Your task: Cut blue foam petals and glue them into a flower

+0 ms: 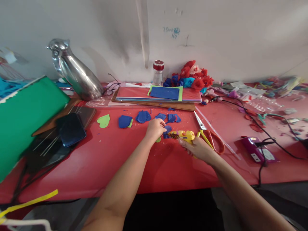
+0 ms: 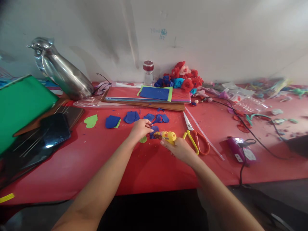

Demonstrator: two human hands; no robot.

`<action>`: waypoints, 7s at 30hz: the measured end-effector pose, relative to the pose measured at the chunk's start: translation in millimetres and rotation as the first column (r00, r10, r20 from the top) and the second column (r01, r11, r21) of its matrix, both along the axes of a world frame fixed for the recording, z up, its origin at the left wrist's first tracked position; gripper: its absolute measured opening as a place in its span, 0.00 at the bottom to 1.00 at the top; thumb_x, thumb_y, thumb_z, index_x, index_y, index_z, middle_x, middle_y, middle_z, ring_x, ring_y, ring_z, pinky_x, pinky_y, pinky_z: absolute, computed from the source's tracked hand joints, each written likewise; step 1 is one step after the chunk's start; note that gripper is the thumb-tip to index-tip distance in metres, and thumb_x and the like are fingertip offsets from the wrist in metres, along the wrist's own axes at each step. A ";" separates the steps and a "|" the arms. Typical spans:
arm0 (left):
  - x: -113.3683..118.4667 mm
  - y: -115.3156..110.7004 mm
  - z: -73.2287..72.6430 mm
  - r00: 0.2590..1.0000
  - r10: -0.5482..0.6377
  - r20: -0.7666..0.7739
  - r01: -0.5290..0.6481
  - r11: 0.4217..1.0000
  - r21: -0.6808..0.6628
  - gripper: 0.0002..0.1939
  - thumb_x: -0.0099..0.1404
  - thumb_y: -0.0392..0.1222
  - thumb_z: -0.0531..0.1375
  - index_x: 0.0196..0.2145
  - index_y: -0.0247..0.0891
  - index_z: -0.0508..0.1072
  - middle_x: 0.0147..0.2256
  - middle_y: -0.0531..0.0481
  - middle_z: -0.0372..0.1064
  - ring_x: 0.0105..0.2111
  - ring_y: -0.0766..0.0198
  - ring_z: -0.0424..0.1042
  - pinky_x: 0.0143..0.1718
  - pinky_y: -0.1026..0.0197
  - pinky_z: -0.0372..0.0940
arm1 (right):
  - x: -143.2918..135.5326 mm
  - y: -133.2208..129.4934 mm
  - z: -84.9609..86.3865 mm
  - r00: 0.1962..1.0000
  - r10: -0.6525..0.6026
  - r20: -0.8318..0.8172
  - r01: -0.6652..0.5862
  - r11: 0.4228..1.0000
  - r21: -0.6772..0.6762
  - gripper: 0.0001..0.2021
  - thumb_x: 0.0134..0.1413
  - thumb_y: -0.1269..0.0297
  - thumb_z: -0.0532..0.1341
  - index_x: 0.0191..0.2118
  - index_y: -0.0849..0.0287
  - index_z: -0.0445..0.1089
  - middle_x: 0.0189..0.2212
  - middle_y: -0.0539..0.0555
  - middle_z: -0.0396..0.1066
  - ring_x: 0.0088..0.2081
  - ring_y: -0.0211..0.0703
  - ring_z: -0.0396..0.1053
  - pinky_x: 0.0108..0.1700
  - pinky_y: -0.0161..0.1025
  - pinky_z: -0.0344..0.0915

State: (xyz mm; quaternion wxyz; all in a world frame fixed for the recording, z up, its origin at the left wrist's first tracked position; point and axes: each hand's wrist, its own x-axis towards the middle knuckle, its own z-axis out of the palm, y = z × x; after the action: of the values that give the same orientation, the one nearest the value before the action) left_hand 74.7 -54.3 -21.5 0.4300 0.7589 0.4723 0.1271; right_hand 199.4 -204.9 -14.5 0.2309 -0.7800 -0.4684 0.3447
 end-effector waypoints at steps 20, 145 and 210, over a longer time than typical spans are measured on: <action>-0.5 0.7 -3.8 1.000 -0.007 0.026 0.007 1.000 0.009 0.08 0.48 0.27 0.64 0.26 0.34 0.72 0.29 0.48 0.74 0.31 0.65 0.73 0.35 0.64 0.65 | 19.6 -11.4 -5.4 0.997 -0.068 0.029 0.067 0.997 0.024 0.21 0.50 0.44 0.55 0.20 0.56 0.62 0.14 0.51 0.65 0.17 0.38 0.64 0.21 0.35 0.59; 2.3 -15.4 4.0 0.581 0.332 0.743 0.317 0.749 -0.582 0.11 0.49 0.38 0.67 0.21 0.32 0.68 0.25 0.53 0.62 0.19 0.76 0.51 0.21 0.67 0.48 | 5.5 71.2 24.6 0.383 -0.015 -0.924 0.632 0.734 0.250 0.18 0.31 0.49 0.71 0.22 0.61 0.76 0.20 0.53 0.75 0.25 0.38 0.70 0.35 0.39 0.68; 3.4 -15.9 8.7 0.609 0.256 0.751 0.163 0.886 -0.435 0.17 0.46 0.48 0.70 0.26 0.36 0.68 0.19 0.58 0.56 0.20 0.74 0.52 0.23 0.66 0.46 | 3.9 65.7 26.5 0.547 0.012 -0.837 0.546 0.752 0.368 0.14 0.39 0.52 0.66 0.20 0.59 0.75 0.17 0.52 0.72 0.23 0.38 0.66 0.30 0.36 0.62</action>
State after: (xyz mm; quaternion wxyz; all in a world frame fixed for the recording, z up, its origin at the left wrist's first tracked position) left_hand 78.1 -70.2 -12.8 0.7572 0.4854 0.2692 0.3443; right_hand 203.3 -139.3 12.0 0.6988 -0.4913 -0.2629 0.4485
